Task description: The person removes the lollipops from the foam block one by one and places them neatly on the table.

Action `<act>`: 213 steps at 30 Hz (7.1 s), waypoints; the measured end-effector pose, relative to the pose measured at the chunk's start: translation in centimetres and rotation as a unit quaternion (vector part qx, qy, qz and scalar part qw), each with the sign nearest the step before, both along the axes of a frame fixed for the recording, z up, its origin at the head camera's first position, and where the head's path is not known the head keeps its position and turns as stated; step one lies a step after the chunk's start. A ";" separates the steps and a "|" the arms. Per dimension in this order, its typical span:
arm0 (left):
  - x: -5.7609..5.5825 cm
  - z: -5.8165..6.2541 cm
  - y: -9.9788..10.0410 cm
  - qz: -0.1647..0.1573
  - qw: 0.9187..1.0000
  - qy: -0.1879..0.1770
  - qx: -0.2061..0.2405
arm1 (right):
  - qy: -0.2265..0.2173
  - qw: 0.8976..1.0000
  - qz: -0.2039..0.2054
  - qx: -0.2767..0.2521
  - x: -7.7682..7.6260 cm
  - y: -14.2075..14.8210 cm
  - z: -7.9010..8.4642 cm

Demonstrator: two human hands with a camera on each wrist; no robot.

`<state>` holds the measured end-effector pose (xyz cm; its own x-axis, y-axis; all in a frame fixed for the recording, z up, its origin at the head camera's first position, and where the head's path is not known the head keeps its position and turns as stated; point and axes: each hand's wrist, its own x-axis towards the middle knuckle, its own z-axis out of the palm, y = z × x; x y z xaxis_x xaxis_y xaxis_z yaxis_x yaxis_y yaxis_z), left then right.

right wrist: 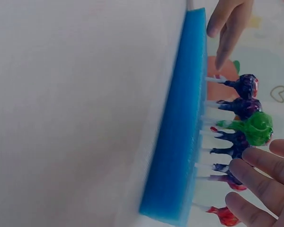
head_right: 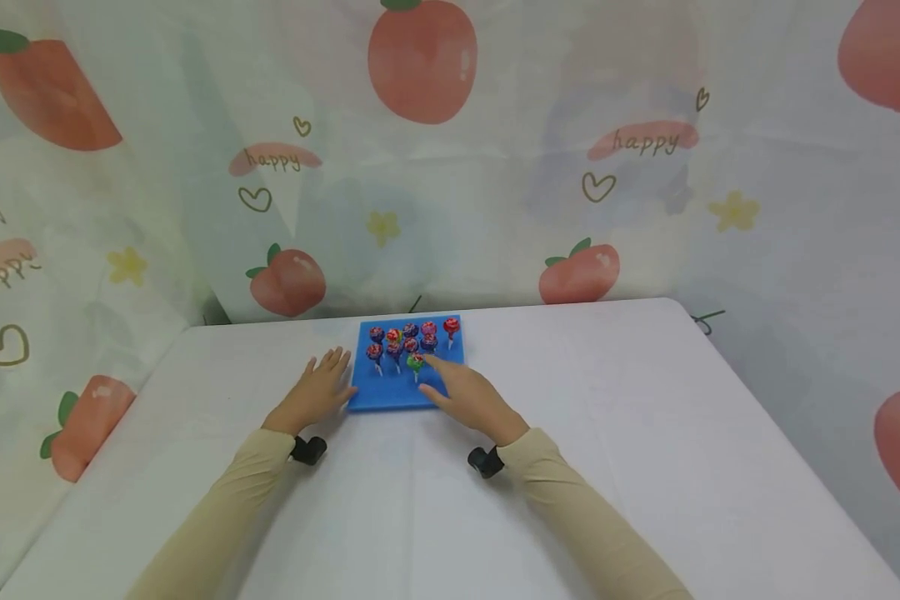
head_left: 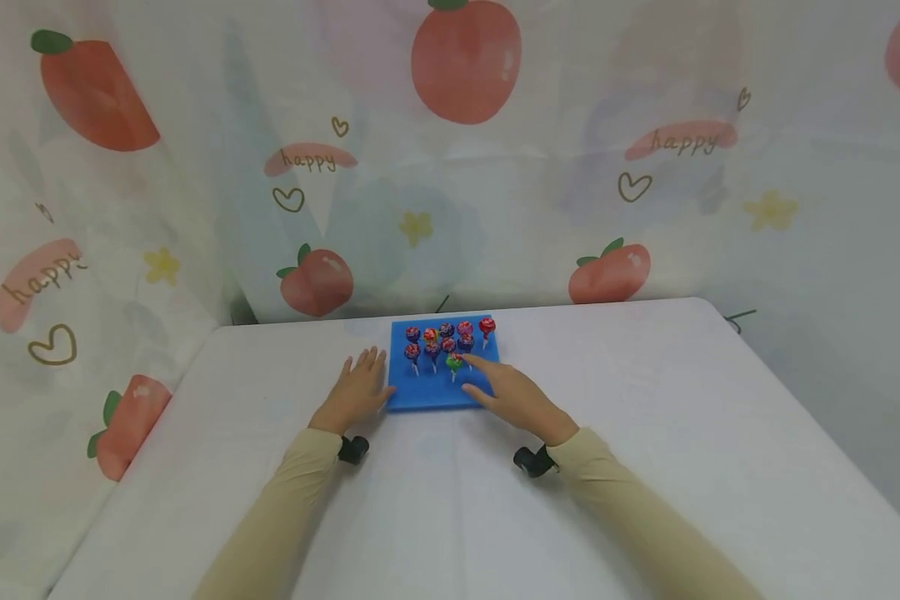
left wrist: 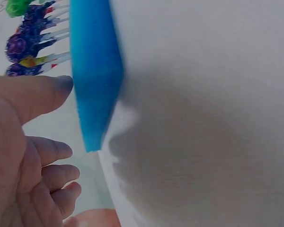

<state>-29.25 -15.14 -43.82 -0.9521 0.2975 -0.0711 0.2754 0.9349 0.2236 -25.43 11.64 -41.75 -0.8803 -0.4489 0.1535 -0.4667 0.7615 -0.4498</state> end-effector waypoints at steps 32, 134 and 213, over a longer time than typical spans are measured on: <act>-4.4 -0.9 1.8 -0.040 0.996 0.002 -0.079 | -0.094 0.971 -0.020 -0.218 -4.1 -1.5 -2.9; -2.1 -1.8 1.2 -0.080 0.988 0.042 -0.127 | -0.174 0.919 -0.044 -0.352 -3.1 3.2 -2.7; -1.9 -1.2 1.3 -0.078 0.989 0.044 -0.114 | -0.225 0.933 -0.210 -0.186 -5.3 11.3 -3.5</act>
